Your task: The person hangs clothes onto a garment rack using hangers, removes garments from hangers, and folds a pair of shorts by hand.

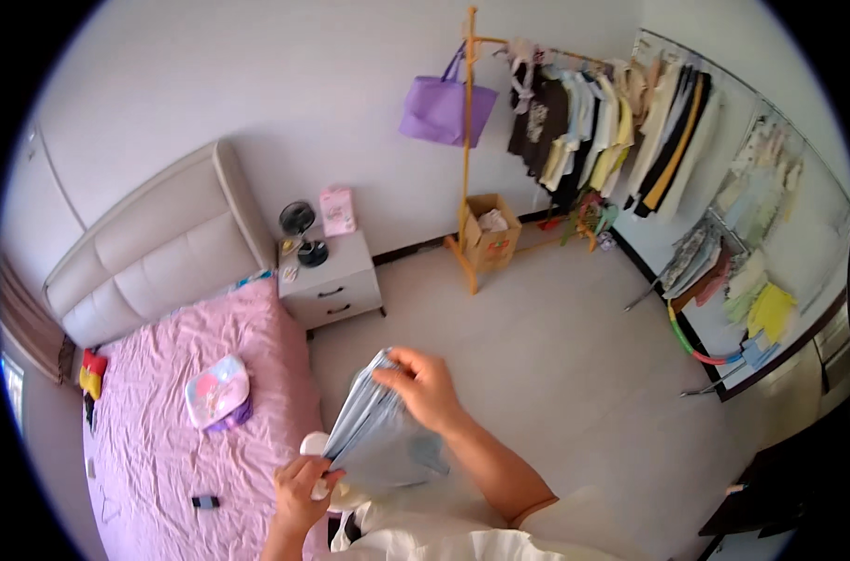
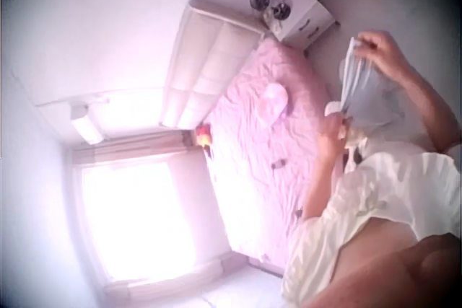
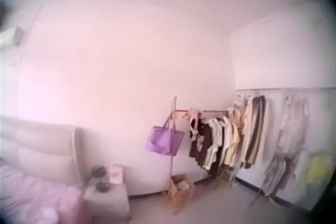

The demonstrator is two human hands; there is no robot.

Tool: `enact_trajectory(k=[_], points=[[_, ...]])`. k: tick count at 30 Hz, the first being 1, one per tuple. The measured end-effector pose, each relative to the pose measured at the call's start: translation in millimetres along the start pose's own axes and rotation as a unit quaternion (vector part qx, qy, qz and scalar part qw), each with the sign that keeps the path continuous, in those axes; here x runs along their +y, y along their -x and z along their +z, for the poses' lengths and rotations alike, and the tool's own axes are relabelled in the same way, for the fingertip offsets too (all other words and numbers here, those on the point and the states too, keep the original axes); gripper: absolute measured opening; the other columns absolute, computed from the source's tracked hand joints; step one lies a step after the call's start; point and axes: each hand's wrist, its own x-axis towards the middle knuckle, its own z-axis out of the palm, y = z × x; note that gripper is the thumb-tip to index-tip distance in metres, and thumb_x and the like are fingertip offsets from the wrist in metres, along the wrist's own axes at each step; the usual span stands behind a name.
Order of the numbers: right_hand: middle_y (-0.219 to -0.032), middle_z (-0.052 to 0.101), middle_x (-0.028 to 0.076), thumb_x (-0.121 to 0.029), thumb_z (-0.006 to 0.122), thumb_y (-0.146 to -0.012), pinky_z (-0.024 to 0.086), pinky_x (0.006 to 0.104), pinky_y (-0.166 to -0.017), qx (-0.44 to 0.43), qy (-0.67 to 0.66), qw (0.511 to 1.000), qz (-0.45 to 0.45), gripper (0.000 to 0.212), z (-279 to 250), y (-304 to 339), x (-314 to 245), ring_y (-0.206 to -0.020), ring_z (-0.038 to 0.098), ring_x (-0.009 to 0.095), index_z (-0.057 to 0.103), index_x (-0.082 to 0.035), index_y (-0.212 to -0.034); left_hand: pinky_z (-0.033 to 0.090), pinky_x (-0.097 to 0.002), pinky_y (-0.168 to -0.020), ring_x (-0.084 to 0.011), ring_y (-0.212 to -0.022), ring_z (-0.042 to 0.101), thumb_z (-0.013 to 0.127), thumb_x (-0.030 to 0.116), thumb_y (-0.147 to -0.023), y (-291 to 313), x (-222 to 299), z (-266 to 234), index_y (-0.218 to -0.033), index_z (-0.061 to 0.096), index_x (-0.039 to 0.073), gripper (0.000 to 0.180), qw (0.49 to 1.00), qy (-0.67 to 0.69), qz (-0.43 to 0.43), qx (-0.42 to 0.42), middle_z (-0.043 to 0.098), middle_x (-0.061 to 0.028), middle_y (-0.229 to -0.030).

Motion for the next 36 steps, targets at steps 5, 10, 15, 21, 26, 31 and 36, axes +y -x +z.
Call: enact_trajectory(k=[5, 10, 15, 21, 26, 31, 36], points=[[-0.057, 0.049, -0.003, -0.014, 0.066, -0.077, 0.035, 0.0222, -0.05, -0.007, -0.047, 0.997, 0.063, 0.016, 12, 0, -28, -0.055, 0.041, 0.004, 0.056, 0.0, -0.075, 0.046, -0.0325, -0.051, -0.0259, -0.06, 0.058, 0.074, 0.004, -0.062, -20, 7, -18, -0.073, 0.057, 0.002, 0.021, 0.997, -0.028, 0.021, 0.074, 0.059, -0.0109, -0.08], [-0.081, 0.055, 0.005, -0.009, 0.07, -0.071, 0.039, 0.0256, -0.065, 0.017, 0.042, 0.992, -0.119, 0.02, 31, 6, -35, -0.075, 0.049, 0.011, 0.051, -0.003, -0.069, 0.047, -0.0298, -0.056, -0.0237, -0.064, 0.059, 0.073, -0.003, -0.062, -14, 5, -38, -0.076, 0.057, 0.0, 0.021, 0.986, 0.026, -0.042, 0.157, 0.06, -0.0115, -0.082], [-0.093, 0.06, 0.01, -0.008, 0.068, -0.073, 0.037, 0.0322, -0.089, -0.03, -0.018, 0.994, -0.1, 0.02, 57, 22, -33, -0.092, 0.052, 0.018, 0.049, -0.003, -0.072, 0.046, -0.0282, -0.056, -0.024, -0.062, 0.058, 0.07, -0.006, -0.065, 11, -6, -56, -0.08, 0.056, 0.001, 0.021, 0.983, 0.047, -0.045, 0.17, 0.061, -0.0107, -0.079], [-0.079, 0.058, 0.005, -0.007, 0.067, -0.076, 0.041, 0.0284, -0.076, -0.037, -0.005, 0.998, -0.054, 0.019, 84, 45, -25, -0.072, 0.052, 0.013, 0.049, -0.003, -0.073, 0.044, -0.027, -0.056, -0.0218, -0.061, 0.056, 0.067, -0.007, -0.069, 37, -27, -76, -0.089, 0.056, 0.001, 0.025, 0.971, 0.13, -0.12, 0.16, 0.059, -0.0116, -0.073], [-0.075, 0.055, 0.005, -0.006, 0.068, -0.075, 0.04, 0.0239, -0.066, -0.019, -0.004, 0.999, -0.032, 0.019, 101, 58, -27, -0.068, 0.048, 0.011, 0.049, -0.002, -0.075, 0.043, -0.029, -0.054, -0.0223, -0.057, 0.053, 0.067, -0.001, -0.072, 37, -36, -86, -0.087, 0.06, 0.0, 0.018, 0.976, 0.129, -0.103, 0.143, 0.057, -0.0108, -0.069], [-0.068, 0.051, 0.006, -0.005, 0.066, -0.076, 0.037, 0.0219, -0.055, 0.004, 0.101, 0.985, -0.139, 0.018, 125, 76, -33, -0.059, 0.045, 0.011, 0.048, -0.002, -0.074, 0.041, -0.03, -0.056, -0.0215, -0.059, 0.052, 0.065, 0.003, -0.074, 48, -48, -91, -0.079, 0.058, -0.001, 0.01, 0.978, 0.135, -0.148, 0.057, 0.056, -0.0103, -0.066], [-0.057, 0.044, 0.005, -0.007, 0.063, -0.079, 0.031, 0.0243, -0.041, 0.093, 0.177, 0.963, -0.181, 0.016, 130, 74, -37, -0.043, 0.038, 0.013, 0.048, -0.003, -0.075, 0.039, -0.0329, -0.053, -0.0265, -0.058, 0.05, 0.066, 0.002, -0.072, 53, -41, -95, -0.072, 0.054, 0.0, 0.012, 0.987, 0.02, -0.093, 0.127, 0.052, -0.0115, -0.064]])
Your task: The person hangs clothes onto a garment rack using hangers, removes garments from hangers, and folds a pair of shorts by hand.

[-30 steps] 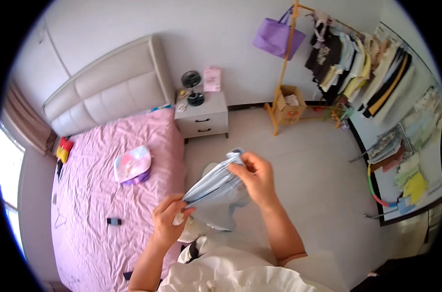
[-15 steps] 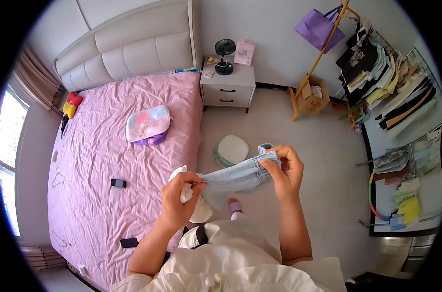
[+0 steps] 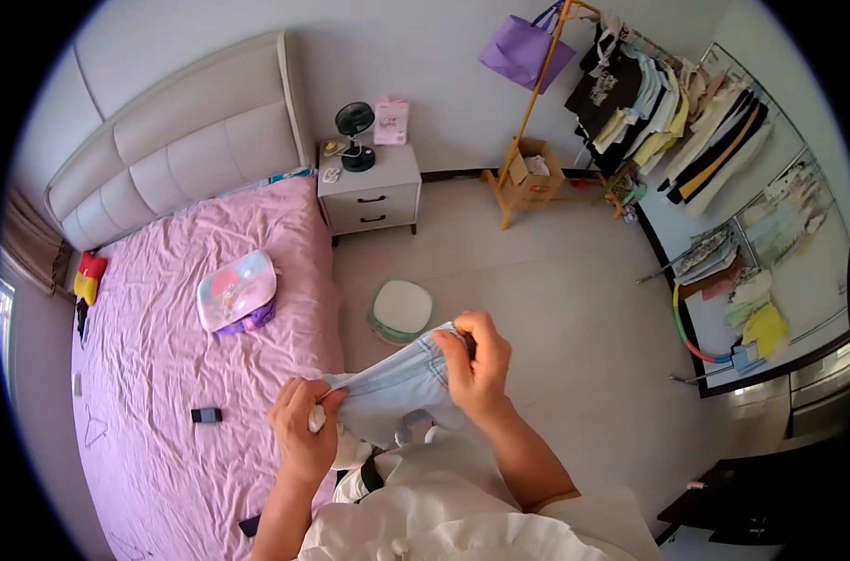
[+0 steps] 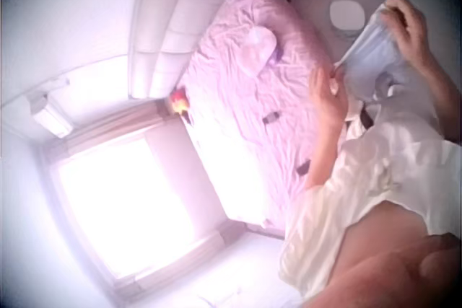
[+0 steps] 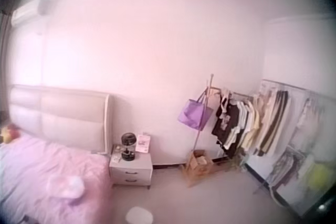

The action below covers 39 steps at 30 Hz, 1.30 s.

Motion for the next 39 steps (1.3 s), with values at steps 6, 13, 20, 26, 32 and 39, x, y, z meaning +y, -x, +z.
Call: enact_trajectory(k=[6, 13, 20, 26, 32, 39], points=[[-0.056, 0.049, 0.009, -0.014, 0.063, -0.08, 0.036, 0.0296, -0.042, -0.092, -0.011, 0.996, -0.001, 0.016, 4, 3, -15, -0.044, 0.048, 0.022, 0.051, -0.004, -0.078, 0.038, -0.0329, -0.053, -0.0275, -0.057, 0.05, 0.062, 0.0, -0.073, 8, -12, 4, -0.072, 0.055, 0.0, 0.008, 0.997, 0.059, -0.03, -0.04, 0.051, -0.0118, -0.063], [-0.054, 0.046, 0.007, -0.009, 0.063, -0.08, 0.034, 0.0275, -0.041, -0.042, 0.025, 0.998, 0.038, 0.017, -5, -11, -6, -0.041, 0.043, 0.017, 0.048, -0.004, -0.076, 0.042, -0.0288, -0.056, -0.0211, -0.058, 0.053, 0.07, 0.008, -0.072, -9, -10, -9, -0.074, 0.059, 0.0, 0.014, 0.966, 0.114, -0.153, -0.175, 0.057, -0.0106, -0.067], [-0.058, 0.048, 0.007, -0.007, 0.068, -0.074, 0.034, 0.028, -0.043, -0.106, -0.018, 0.99, -0.096, 0.019, -24, -33, -22, -0.044, 0.043, 0.019, 0.049, -0.004, -0.074, 0.044, -0.0296, -0.06, -0.0222, -0.063, 0.057, 0.068, 0.009, -0.07, 25, -60, 29, -0.081, 0.062, 0.002, 0.015, 0.962, 0.131, -0.141, -0.194, 0.06, -0.009, -0.072], [-0.064, 0.047, 0.008, -0.008, 0.068, -0.075, 0.033, 0.0263, -0.047, -0.042, 0.038, 0.982, -0.181, 0.02, -44, -54, -41, -0.049, 0.042, 0.017, 0.048, -0.002, -0.078, 0.047, -0.0345, -0.066, -0.0288, -0.072, 0.06, 0.063, 0.009, -0.067, 45, -87, 74, -0.085, 0.063, 0.007, 0.018, 0.963, 0.069, -0.195, -0.174, 0.062, -0.0113, -0.078], [-0.073, 0.042, 0.003, -0.024, 0.059, -0.085, 0.031, 0.0212, -0.056, 0.038, -0.005, 0.994, -0.106, 0.026, -67, -62, -37, -0.062, 0.036, 0.01, 0.045, -0.002, -0.087, 0.047, -0.0322, -0.075, -0.0228, -0.081, 0.061, 0.062, 0.007, -0.068, 64, -107, 79, -0.093, 0.063, 0.007, 0.025, 0.93, 0.101, -0.265, -0.235, 0.064, -0.0082, -0.083], [-0.061, 0.038, 0.005, -0.039, 0.052, -0.087, 0.026, 0.0233, -0.044, 0.033, -0.064, 0.987, -0.142, 0.039, -67, -67, -58, -0.048, 0.032, 0.009, 0.036, -0.004, -0.084, 0.045, -0.0307, -0.079, -0.0178, -0.088, 0.058, 0.061, 0.014, -0.077, 116, -153, 110, -0.112, 0.056, 0.007, 0.036, 0.914, 0.161, -0.305, -0.215, 0.063, -0.005, -0.091]])
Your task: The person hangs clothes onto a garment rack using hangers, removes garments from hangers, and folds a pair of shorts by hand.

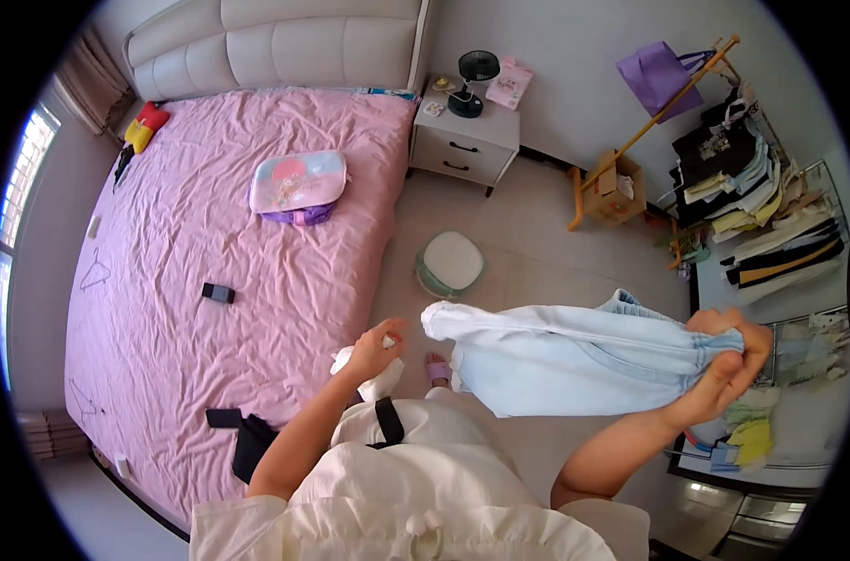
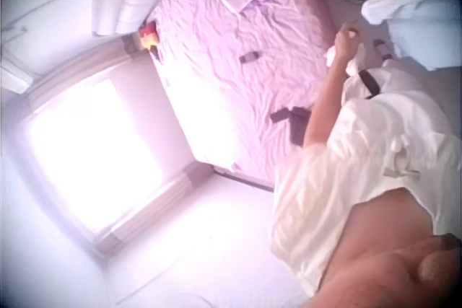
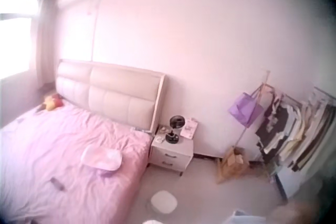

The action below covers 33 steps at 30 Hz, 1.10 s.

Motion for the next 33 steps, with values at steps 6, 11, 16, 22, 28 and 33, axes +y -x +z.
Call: enact_trajectory(k=[6, 11, 16, 22, 28, 33], points=[[-0.062, 0.038, 0.005, -0.044, 0.051, -0.087, 0.026, 0.0234, -0.045, 0.008, 0.0, 1.0, -0.005, 0.043, -8, -3, -10, -0.048, 0.029, 0.009, 0.035, -0.004, -0.086, 0.047, -0.0277, -0.073, -0.0135, -0.08, 0.057, 0.06, 0.027, -0.084, -11, -3, 8, -0.111, 0.055, 0.003, 0.036, 0.925, 0.347, -0.149, -0.035, 0.062, -0.0062, -0.091], [-0.068, 0.041, 0.006, -0.036, 0.051, -0.089, 0.031, 0.0241, -0.053, 0.016, 0.053, 0.998, 0.012, 0.035, -21, 1, 7, -0.056, 0.034, 0.01, 0.038, -0.003, -0.087, 0.049, -0.0265, -0.067, -0.0122, -0.074, 0.059, 0.062, 0.024, -0.082, 4, 18, -3, -0.103, 0.057, 0.001, 0.032, 0.856, 0.476, -0.132, -0.153, 0.062, -0.0073, -0.089], [-0.08, 0.044, 0.004, -0.021, 0.047, -0.091, 0.034, 0.0234, -0.067, 0.084, 0.108, 0.99, 0.045, 0.018, -46, 22, 44, -0.072, 0.039, 0.011, 0.045, -0.003, -0.091, 0.043, -0.0247, -0.053, -0.0082, -0.056, 0.05, 0.061, 0.014, -0.081, 23, 11, -47, -0.089, 0.059, 0.003, 0.014, 0.862, 0.463, -0.158, 0.134, 0.056, 0.001, -0.072], [-0.081, 0.04, 0.0, -0.019, 0.047, -0.092, 0.032, 0.0201, -0.068, 0.177, 0.146, 0.965, 0.126, 0.016, -40, 55, 75, -0.073, 0.037, 0.008, 0.045, -0.003, -0.089, 0.042, -0.0216, -0.056, -0.0063, -0.061, 0.051, 0.061, 0.019, -0.084, 42, 84, -132, -0.087, 0.058, 0.006, 0.014, 0.826, 0.48, 0.022, 0.293, 0.056, 0.002, -0.072], [-0.08, 0.04, 0.0, -0.018, 0.048, -0.092, 0.033, 0.02, -0.067, 0.149, 0.137, 0.973, 0.11, 0.016, -32, 59, 80, -0.074, 0.037, 0.008, 0.045, -0.002, -0.088, 0.04, -0.0192, -0.056, -0.0048, -0.062, 0.052, 0.061, 0.02, -0.084, 58, 99, -168, -0.085, 0.06, 0.004, 0.016, 0.87, 0.358, 0.07, 0.333, 0.058, 0.0023, -0.071], [-0.078, 0.041, 0.0, -0.016, 0.048, -0.091, 0.032, 0.0197, -0.062, 0.159, 0.16, 0.968, 0.112, 0.014, -14, 58, 75, -0.069, 0.037, 0.007, 0.045, -0.002, -0.087, 0.037, -0.019, -0.053, -0.0032, -0.059, 0.048, 0.061, 0.021, -0.084, 54, 104, -162, -0.082, 0.059, 0.006, 0.016, 0.866, 0.354, 0.049, 0.35, 0.055, 0.004, -0.069]])
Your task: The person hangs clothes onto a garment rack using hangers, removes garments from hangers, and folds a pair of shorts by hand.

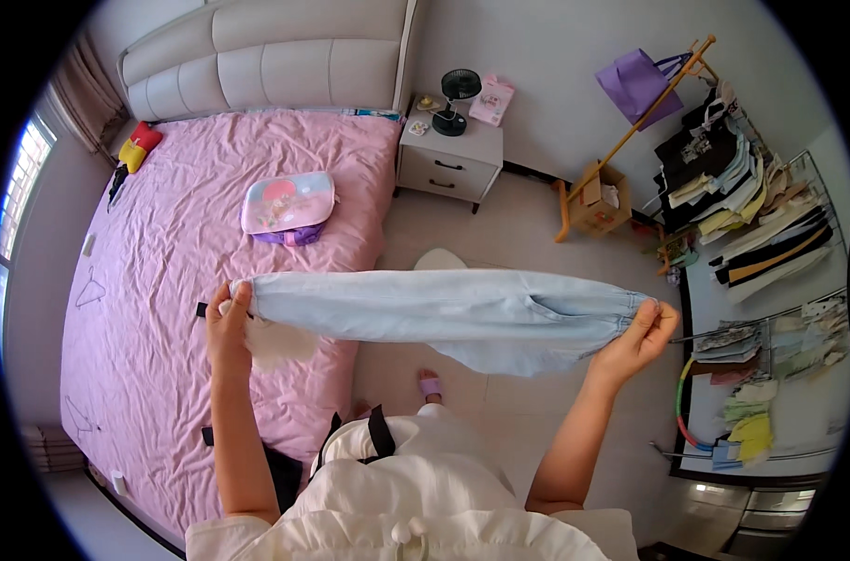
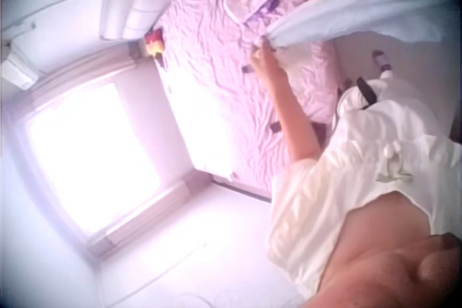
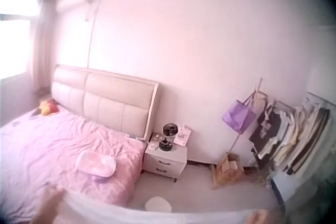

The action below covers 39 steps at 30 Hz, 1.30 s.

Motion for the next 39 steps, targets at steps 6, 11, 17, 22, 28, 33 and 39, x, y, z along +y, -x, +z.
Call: enact_trajectory(k=[6, 11, 17, 22, 28, 33, 39], points=[[-0.077, 0.042, 0.0, -0.016, 0.05, -0.09, 0.033, 0.0204, -0.06, -0.053, 0.029, 0.997, -0.044, 0.014, -2, -2, 1, -0.067, 0.038, 0.008, 0.046, -0.003, -0.086, 0.029, -0.0181, -0.05, -0.0003, -0.056, 0.037, 0.061, 0.023, -0.084, -3, 8, -31, -0.071, 0.05, 0.01, 0.022, 0.992, -0.103, 0.064, -0.037, 0.044, 0.0079, -0.063], [-0.074, 0.042, 0.0, -0.015, 0.052, -0.089, 0.033, 0.0206, -0.059, -0.077, 0.013, 0.996, 0.032, 0.014, 19, 17, -16, -0.066, 0.038, 0.008, 0.045, -0.003, -0.084, 0.028, -0.0184, -0.051, -0.0007, -0.057, 0.035, 0.063, 0.025, -0.084, -3, -10, -33, -0.071, 0.049, 0.011, 0.023, 0.995, -0.098, 0.027, -0.017, 0.042, 0.0086, -0.064], [-0.073, 0.04, 0.0, -0.015, 0.054, -0.088, 0.033, 0.0199, -0.059, -0.108, 0.034, 0.993, 0.02, 0.016, 16, 11, -11, -0.065, 0.038, 0.008, 0.044, -0.003, -0.082, 0.026, -0.0189, -0.05, -0.0011, -0.058, 0.033, 0.063, 0.027, -0.083, -4, -10, -59, -0.068, 0.048, 0.011, 0.027, 0.97, -0.223, 0.092, 0.028, 0.039, 0.0087, -0.063], [-0.074, 0.04, 0.0, -0.012, 0.05, -0.09, 0.032, 0.021, -0.057, -0.115, 0.009, 0.992, -0.042, 0.014, 32, 24, -27, -0.063, 0.037, 0.009, 0.044, -0.003, -0.082, 0.027, -0.0199, -0.049, -0.0019, -0.058, 0.033, 0.063, 0.028, -0.083, 0, -11, -30, -0.068, 0.048, 0.01, 0.028, 0.983, -0.173, 0.043, 0.039, 0.04, 0.0072, -0.063], [-0.07, 0.04, -0.001, -0.015, 0.05, -0.09, 0.032, 0.0206, -0.057, -0.128, 0.009, 0.991, 0.026, 0.015, 28, -2, -12, -0.063, 0.037, 0.007, 0.045, -0.004, -0.082, 0.028, -0.0207, -0.049, -0.0026, -0.056, 0.035, 0.064, 0.028, -0.083, -5, -14, -57, -0.068, 0.049, 0.008, 0.029, 0.957, -0.272, 0.096, 0.016, 0.04, 0.0067, -0.06], [-0.073, 0.045, -0.002, -0.019, 0.055, -0.089, 0.033, 0.0202, -0.06, -0.146, -0.084, 0.98, 0.103, 0.019, 29, -8, -14, -0.066, 0.038, 0.006, 0.048, -0.003, -0.08, 0.04, -0.021, -0.054, -0.0062, -0.06, 0.049, 0.066, 0.023, -0.079, 0, -15, -59, -0.08, 0.058, 0.003, 0.021, 0.994, -0.061, -0.081, -0.032, 0.053, 0.0031, -0.068], [-0.087, 0.056, 0.002, -0.014, 0.06, -0.085, 0.038, 0.0211, -0.074, -0.267, -0.225, 0.886, 0.305, 0.016, 17, -32, -6, -0.08, 0.05, 0.009, 0.056, -0.001, -0.093, 0.05, -0.0255, -0.071, -0.0151, -0.08, 0.062, 0.068, 0.009, -0.071, 20, 1, -59, -0.113, 0.051, -0.001, 0.046, 0.967, 0.021, -0.144, -0.211, 0.061, -0.0075, -0.096]])
